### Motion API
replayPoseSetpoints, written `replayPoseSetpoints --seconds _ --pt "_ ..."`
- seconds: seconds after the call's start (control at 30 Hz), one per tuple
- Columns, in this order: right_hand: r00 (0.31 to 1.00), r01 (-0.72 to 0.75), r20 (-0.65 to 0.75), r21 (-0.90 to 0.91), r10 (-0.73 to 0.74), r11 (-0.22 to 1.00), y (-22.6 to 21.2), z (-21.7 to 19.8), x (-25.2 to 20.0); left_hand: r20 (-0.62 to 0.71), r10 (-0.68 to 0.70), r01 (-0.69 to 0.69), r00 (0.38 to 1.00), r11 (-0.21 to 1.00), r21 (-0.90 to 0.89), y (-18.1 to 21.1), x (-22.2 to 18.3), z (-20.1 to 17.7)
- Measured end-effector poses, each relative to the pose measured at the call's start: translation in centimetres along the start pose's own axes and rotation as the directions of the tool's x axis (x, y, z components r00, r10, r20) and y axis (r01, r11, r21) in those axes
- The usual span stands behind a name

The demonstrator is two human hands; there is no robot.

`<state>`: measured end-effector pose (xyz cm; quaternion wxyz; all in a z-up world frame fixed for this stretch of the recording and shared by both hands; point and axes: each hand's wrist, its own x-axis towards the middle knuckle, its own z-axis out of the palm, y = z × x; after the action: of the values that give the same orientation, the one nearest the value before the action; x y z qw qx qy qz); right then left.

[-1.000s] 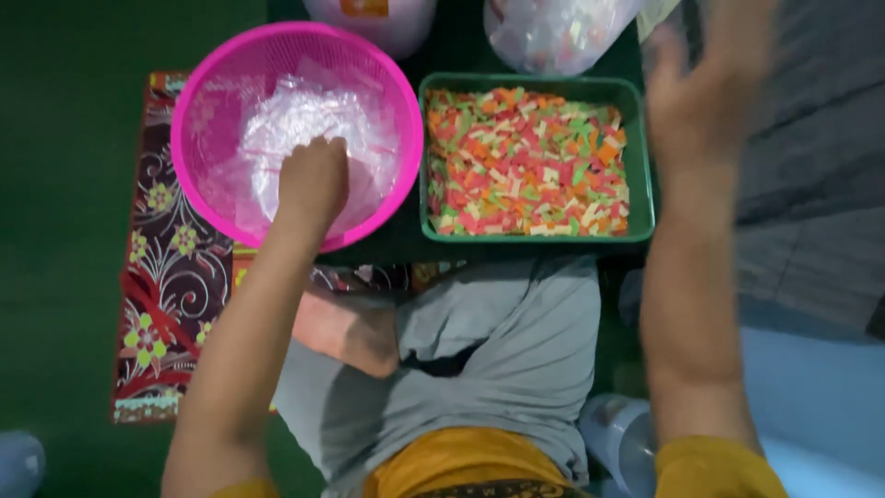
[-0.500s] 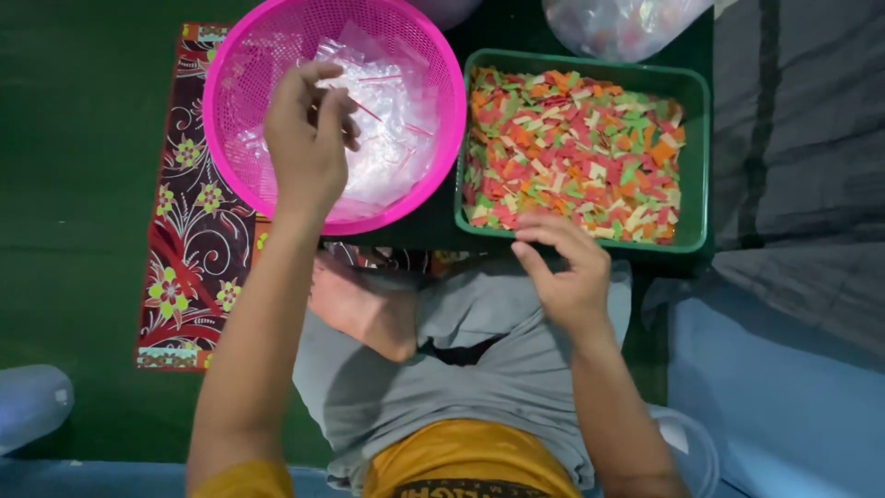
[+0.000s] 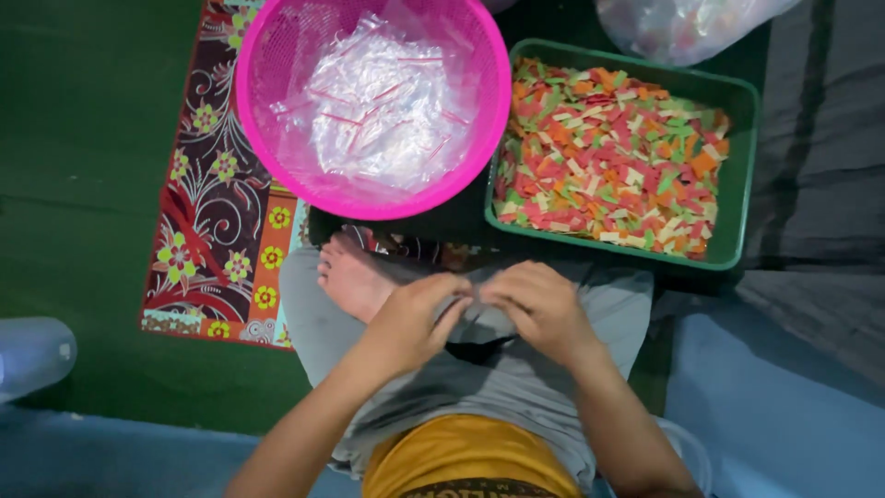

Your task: Package small colorful snacks into plastic bags

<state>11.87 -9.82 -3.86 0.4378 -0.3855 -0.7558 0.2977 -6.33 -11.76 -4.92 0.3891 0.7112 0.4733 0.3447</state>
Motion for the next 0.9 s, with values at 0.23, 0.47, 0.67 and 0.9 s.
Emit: replayPoseSetpoints --seconds 0.23,0.47,0.67,0.9 --pt "0.986 0.012 -0.159 -0.221 -0.048 0.975 0.8 2.2 -2.5 -0.085 -0.158 0.149 0.984 0.983 -0.108 -1.5 -1.0 0.8" --pt "0.829 -0.553 -0.004 0.137 0.559 0.821 1.3 3.8 -4.8 -0.082 -0.224 0.209 0.971 0.965 -0.16 -2.4 -2.0 2.9" --pt "0.87 -0.492 -0.005 0.06 0.493 0.869 1.0 3.1 -3.8 -0.006 -0.406 0.369 0.914 0.837 -0.405 -3.8 -2.7 3.8" --pt "0.975 -0.21 0.015 -0.269 0.222 0.94 2.7 3.8 -4.7 -0.094 0.048 0.0 0.994 0.889 0.457 -6.9 -4.8 6.7"
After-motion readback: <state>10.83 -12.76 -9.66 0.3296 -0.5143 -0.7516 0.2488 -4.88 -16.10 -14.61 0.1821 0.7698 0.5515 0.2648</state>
